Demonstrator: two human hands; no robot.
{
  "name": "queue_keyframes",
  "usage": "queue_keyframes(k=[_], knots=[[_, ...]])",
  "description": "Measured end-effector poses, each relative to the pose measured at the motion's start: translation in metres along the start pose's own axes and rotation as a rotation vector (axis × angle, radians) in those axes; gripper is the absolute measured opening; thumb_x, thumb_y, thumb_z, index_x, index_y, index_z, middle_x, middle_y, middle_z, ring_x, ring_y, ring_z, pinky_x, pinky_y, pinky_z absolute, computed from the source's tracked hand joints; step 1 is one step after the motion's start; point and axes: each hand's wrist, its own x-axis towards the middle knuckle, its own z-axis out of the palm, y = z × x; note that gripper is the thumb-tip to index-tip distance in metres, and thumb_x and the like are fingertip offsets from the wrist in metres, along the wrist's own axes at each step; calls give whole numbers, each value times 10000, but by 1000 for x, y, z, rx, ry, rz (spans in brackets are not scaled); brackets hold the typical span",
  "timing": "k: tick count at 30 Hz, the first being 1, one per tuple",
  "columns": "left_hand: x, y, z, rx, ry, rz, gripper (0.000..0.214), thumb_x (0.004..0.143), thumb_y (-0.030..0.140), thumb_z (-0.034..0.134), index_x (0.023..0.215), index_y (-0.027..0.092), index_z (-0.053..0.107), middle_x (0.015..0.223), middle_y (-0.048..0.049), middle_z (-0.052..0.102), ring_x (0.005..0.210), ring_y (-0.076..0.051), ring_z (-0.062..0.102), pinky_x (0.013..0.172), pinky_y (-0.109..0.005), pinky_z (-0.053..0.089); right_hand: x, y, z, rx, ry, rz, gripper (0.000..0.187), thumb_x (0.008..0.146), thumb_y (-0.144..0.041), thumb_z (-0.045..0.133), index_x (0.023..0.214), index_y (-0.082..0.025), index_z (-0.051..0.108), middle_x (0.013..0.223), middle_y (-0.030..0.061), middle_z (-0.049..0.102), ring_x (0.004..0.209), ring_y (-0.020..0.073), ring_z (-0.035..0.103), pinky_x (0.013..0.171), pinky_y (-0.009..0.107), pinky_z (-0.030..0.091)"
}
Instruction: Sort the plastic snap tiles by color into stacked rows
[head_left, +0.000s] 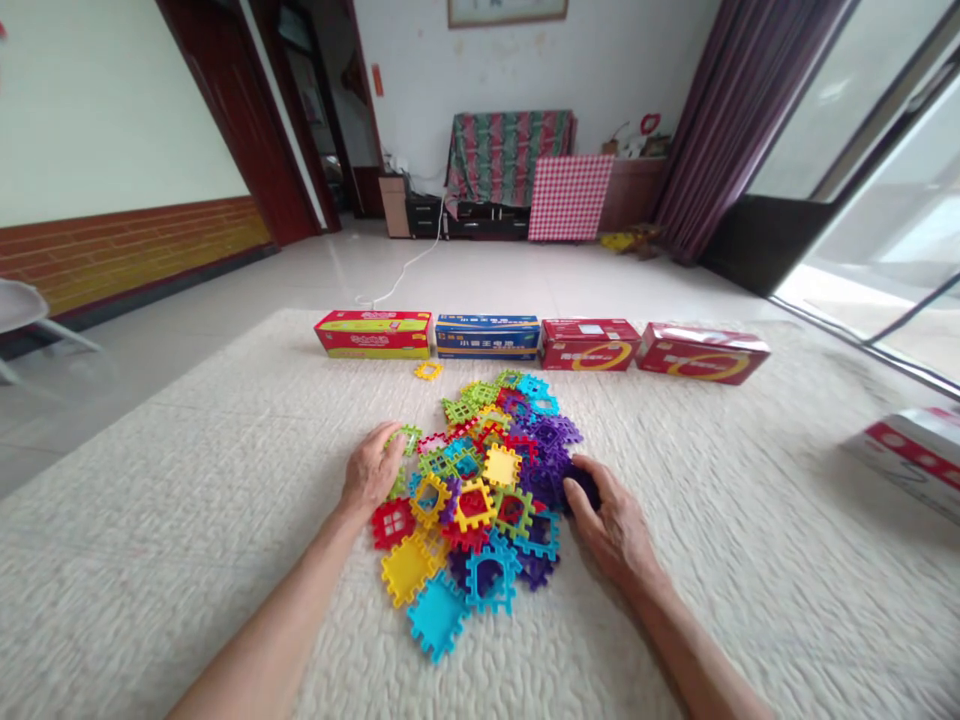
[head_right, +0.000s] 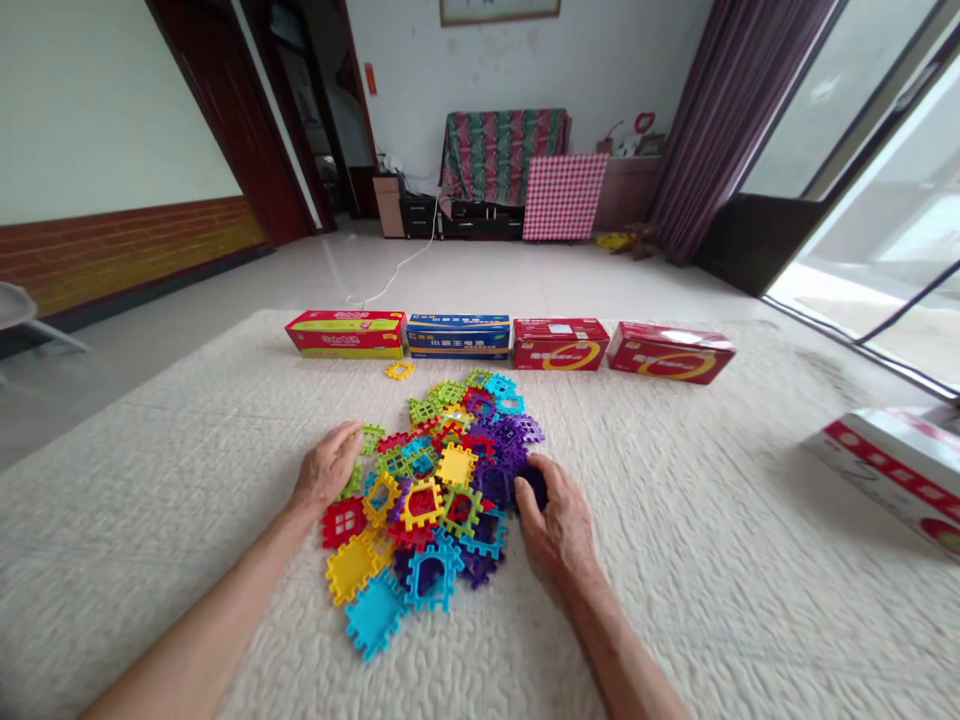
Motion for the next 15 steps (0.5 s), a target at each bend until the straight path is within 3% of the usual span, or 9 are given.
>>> queue_keyframes(k=[15], knots=[[2,9,-1,55,-5,-19,358,891,311,447,1125,175,682,1267,-67,655,1204,-208,575,1073,-284,413,-1,2,3,-36,7,-85,427,853,-457,467,1146,-178,599,1140,139,672,1040,275,621,928,425,470]])
